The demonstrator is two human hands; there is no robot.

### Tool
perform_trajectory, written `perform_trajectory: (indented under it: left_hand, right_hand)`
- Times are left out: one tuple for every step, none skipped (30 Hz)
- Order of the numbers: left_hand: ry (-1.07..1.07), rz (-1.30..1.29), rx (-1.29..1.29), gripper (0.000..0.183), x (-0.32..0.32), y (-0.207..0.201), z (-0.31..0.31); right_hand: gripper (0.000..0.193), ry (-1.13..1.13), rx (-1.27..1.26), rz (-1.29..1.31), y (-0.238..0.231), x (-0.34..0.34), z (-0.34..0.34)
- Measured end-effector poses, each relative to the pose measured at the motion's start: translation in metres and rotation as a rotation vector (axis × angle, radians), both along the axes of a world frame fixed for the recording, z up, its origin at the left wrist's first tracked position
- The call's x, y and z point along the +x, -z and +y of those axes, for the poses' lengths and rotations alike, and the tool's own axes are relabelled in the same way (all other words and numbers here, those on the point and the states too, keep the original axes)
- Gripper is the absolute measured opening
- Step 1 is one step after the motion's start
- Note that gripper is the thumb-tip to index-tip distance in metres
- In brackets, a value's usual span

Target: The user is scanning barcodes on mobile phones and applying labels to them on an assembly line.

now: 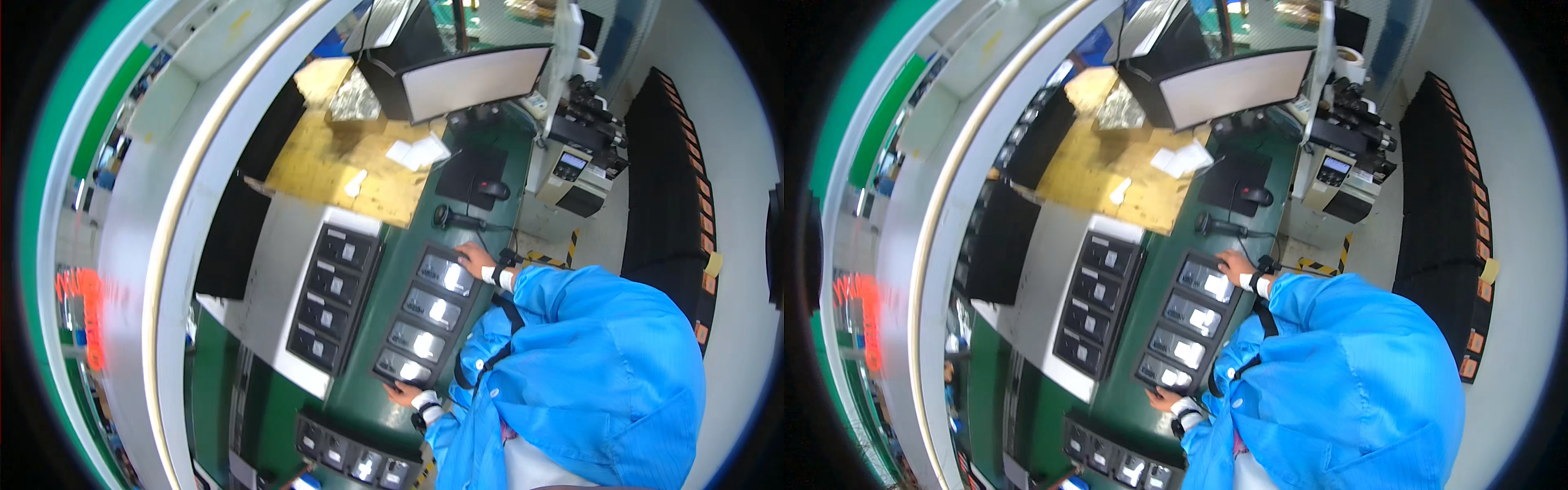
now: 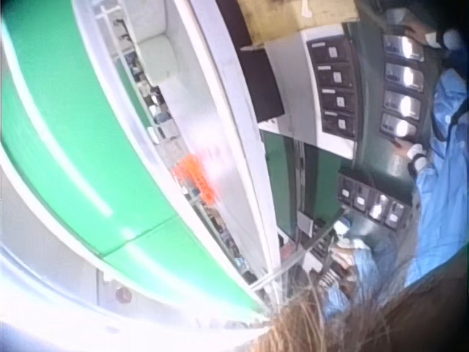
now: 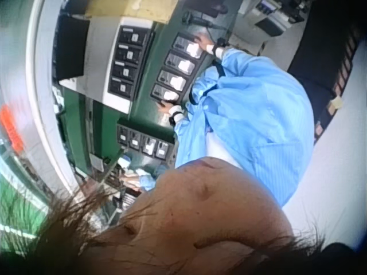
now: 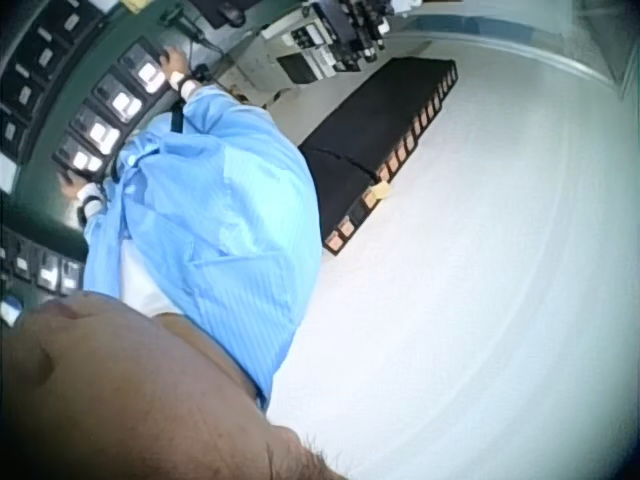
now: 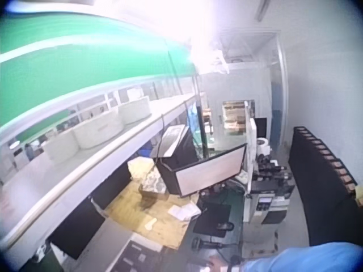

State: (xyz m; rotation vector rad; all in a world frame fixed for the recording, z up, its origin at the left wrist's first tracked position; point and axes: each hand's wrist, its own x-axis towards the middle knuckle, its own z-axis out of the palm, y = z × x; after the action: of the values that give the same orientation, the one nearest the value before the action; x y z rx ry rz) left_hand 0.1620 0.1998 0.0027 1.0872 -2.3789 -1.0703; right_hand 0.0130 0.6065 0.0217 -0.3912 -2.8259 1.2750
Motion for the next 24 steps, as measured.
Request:
perform_trajectory:
  left_hand:
    - [-0.045, 0.04, 0.114, 0.047, -0.001, 0.001, -0.001]
    - [-0.029, 0.054, 0.104, 0.048, 0.002, 0.002, -0.001]
    - [-0.053, 0.12, 0.238, 0.048, 0.002, 0.002, -0.002]
    - [-0.006, 0.062, 0.162, 0.047, 0.004, 0.001, -0.004]
    - [0.039, 0.082, 0.141, 0.048, 0.007, -0.002, -0.007]
    - [0.024, 0.008, 0.205, 0.049, 0.009, -0.003, -0.008]
    - [0.109, 0.057, 0.152, 0.05, 0.01, -0.005, -0.009]
    - [0.123, -0.015, 0.134, 0.052, 0.015, -0.007, -0.014]
    - [0.129, 0.011, 0.165, 0.054, 0.017, -0.007, -0.018]
    - [0.154, 0.079, 0.122, 0.054, 0.018, -0.005, -0.024]
    - [0.096, 0.055, 0.168, 0.054, 0.019, -0.003, -0.032]
    - [-0.012, -0.03, 0.256, 0.054, 0.024, -0.001, -0.041]
    - [-0.034, 0.052, 0.322, 0.055, 0.027, 0.005, -0.048]
    - [-0.131, -0.003, 0.349, 0.054, 0.025, 0.011, -0.056]
    - [-0.114, 0.114, 0.399, 0.052, 0.028, 0.017, -0.058]
    - [-0.054, 0.074, 0.352, 0.052, 0.03, 0.021, -0.062]
    - [0.002, 0.074, 0.302, 0.053, 0.027, 0.026, -0.062]
    - [0.059, -0.141, 0.152, 0.055, 0.029, 0.027, -0.06]
    - [0.059, -0.12, 0.193, 0.055, 0.029, 0.028, -0.055]
    - [0.055, -0.031, 0.191, 0.055, 0.027, 0.027, -0.047]
    - [0.043, 0.005, 0.138, 0.055, 0.024, 0.026, -0.04]
    - [0.001, -0.077, 0.163, 0.056, 0.023, 0.024, -0.032]
    - [0.02, -0.003, 0.127, 0.056, 0.023, 0.02, -0.026]
    - [-0.026, 0.039, 0.1, 0.056, 0.022, 0.017, -0.018]
  right_hand:
    - [0.039, 0.0, -0.035, 0.093, 0.001, 0.001, 0.0]
    - [0.038, 0.02, -0.031, 0.016, 0.002, 0.001, 0.0]
    - [0.037, 0.027, -0.013, 0.062, 0.001, 0.001, -0.002]
    - [0.037, 0.01, -0.007, 0.057, -0.001, 0.001, -0.002]
    - [0.037, -0.008, -0.012, 0.143, -0.005, 0.0, -0.005]
    - [0.038, 0.019, 0.015, 0.077, -0.009, 0.0, -0.005]
    - [0.038, -0.009, 0.009, 0.165, -0.016, -0.002, -0.005]
    - [0.039, 0.008, -0.004, 0.118, -0.022, -0.001, -0.009]
    - [0.04, 0.032, 0.004, -0.008, -0.029, -0.001, -0.015]
    - [0.04, 0.011, -0.025, 0.067, -0.035, 0.0, -0.018]
    - [0.04, -0.067, -0.036, 0.075, -0.041, 0.001, -0.021]
    - [0.041, -0.154, -0.029, 0.085, -0.044, 0.0, -0.028]
    - [0.042, -0.219, 0.03, 0.126, -0.045, 0.0, -0.034]
    - [0.042, -0.219, 0.051, 0.104, -0.046, 0.0, -0.038]
    - [0.042, -0.196, -0.007, 0.054, -0.045, -0.002, -0.04]
    - [0.04, -0.165, 0.0, 0.064, -0.043, -0.005, -0.043]
    - [0.04, -0.122, -0.079, 0.057, -0.04, -0.007, -0.042]
    - [0.04, -0.089, -0.058, 0.04, -0.037, -0.01, -0.039]
    - [0.042, -0.071, -0.119, -0.008, -0.034, -0.013, -0.034]
    - [0.04, -0.071, -0.114, 0.004, -0.03, -0.014, -0.028]
    - [0.038, -0.101, -0.105, 0.045, -0.027, -0.012, -0.023]
    - [0.038, -0.136, -0.003, 0.04, -0.023, -0.011, -0.018]
    - [0.038, -0.175, 0.035, 0.103, -0.018, -0.008, -0.017]
    - [0.039, -0.138, 0.097, 0.02, -0.015, -0.005, -0.013]
